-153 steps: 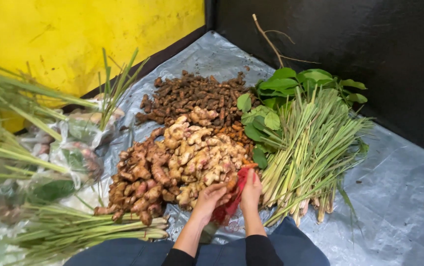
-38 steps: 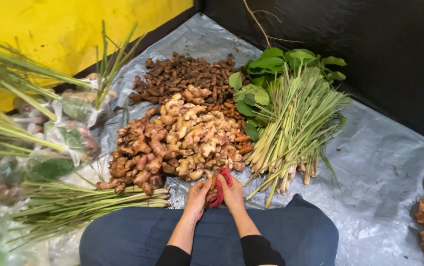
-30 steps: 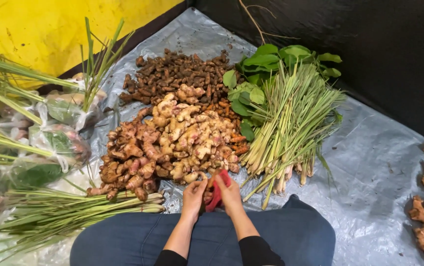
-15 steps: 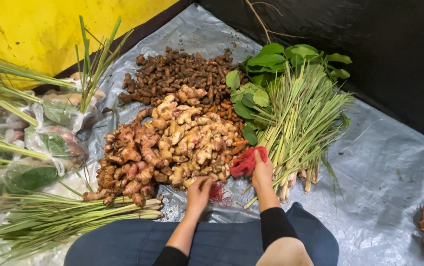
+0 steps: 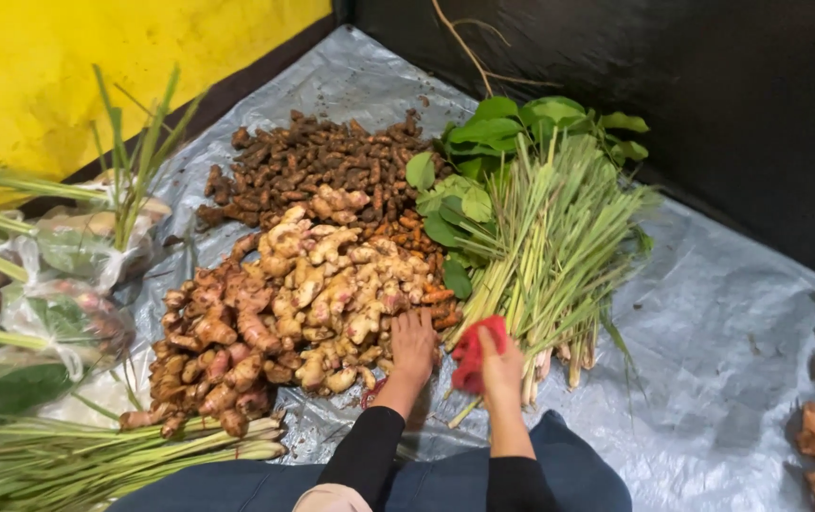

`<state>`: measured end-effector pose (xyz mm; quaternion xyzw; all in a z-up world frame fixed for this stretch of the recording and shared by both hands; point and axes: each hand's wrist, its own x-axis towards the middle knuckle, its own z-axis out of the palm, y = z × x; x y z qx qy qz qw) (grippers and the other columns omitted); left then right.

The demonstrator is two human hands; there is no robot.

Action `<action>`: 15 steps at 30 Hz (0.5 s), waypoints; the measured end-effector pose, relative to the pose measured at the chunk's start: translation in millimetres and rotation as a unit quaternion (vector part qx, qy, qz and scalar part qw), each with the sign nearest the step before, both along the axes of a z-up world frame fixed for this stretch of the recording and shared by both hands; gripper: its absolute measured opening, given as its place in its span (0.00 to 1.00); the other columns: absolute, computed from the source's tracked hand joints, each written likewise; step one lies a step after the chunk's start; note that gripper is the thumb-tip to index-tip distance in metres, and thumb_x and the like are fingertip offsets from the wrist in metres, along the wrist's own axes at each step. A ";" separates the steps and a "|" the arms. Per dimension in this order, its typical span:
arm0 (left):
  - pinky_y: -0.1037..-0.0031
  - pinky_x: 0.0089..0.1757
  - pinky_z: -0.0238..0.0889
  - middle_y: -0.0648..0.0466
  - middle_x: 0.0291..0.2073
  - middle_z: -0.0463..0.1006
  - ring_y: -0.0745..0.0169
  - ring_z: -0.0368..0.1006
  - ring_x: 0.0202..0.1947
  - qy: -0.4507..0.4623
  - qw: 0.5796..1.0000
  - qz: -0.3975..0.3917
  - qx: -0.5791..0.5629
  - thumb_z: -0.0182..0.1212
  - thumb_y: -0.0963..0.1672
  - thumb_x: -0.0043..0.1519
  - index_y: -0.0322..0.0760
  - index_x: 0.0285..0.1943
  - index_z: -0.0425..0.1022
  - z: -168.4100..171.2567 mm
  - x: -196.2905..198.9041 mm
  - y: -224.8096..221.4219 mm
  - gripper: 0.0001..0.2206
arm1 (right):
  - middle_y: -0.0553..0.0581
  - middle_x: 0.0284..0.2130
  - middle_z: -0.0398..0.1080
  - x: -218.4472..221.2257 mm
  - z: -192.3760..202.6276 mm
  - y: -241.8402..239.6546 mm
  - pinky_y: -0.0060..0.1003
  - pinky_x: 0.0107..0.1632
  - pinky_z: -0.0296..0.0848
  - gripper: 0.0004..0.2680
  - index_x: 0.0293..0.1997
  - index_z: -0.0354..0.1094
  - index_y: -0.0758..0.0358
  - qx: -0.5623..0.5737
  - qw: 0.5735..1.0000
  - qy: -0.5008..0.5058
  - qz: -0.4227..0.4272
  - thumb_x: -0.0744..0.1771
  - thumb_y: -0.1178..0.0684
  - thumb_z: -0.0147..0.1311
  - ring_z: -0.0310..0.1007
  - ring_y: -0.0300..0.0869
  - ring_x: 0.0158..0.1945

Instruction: Cleaning and sorting harvested ginger roots and lemongrass stalks using a cloth.

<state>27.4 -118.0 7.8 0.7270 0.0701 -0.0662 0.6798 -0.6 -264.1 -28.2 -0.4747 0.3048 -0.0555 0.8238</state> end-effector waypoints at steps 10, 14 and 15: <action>0.64 0.55 0.68 0.46 0.51 0.82 0.55 0.76 0.54 0.016 0.998 -0.045 -0.028 0.69 0.50 0.62 0.41 0.58 0.80 -0.5 5.4 11.1 0.18 | 0.65 0.48 0.73 1.4 16.4 30.9 0.54 0.46 0.77 0.19 0.62 0.63 0.58 0.066 0.995 0.030 0.063 0.67 0.43 0.58 0.79 0.55 0.46; 0.63 0.56 0.67 0.45 0.52 0.82 0.54 0.76 0.55 0.009 0.998 -0.056 -0.042 0.70 0.50 0.61 0.40 0.60 0.79 1.3 -8.1 31.4 0.20 | 0.67 0.52 0.72 -1.5 32.4 32.9 0.57 0.48 0.77 0.22 0.66 0.61 0.57 0.097 0.989 0.029 0.107 0.67 0.40 0.57 0.78 0.56 0.49; 0.62 0.56 0.67 0.45 0.53 0.81 0.54 0.75 0.55 0.010 0.997 -0.057 -0.045 0.70 0.50 0.61 0.40 0.60 0.79 1.3 -15.7 40.4 0.21 | 0.67 0.53 0.72 -5.1 36.0 36.1 0.58 0.48 0.77 0.23 0.68 0.61 0.56 0.109 0.986 0.031 0.125 0.67 0.40 0.56 0.78 0.57 0.50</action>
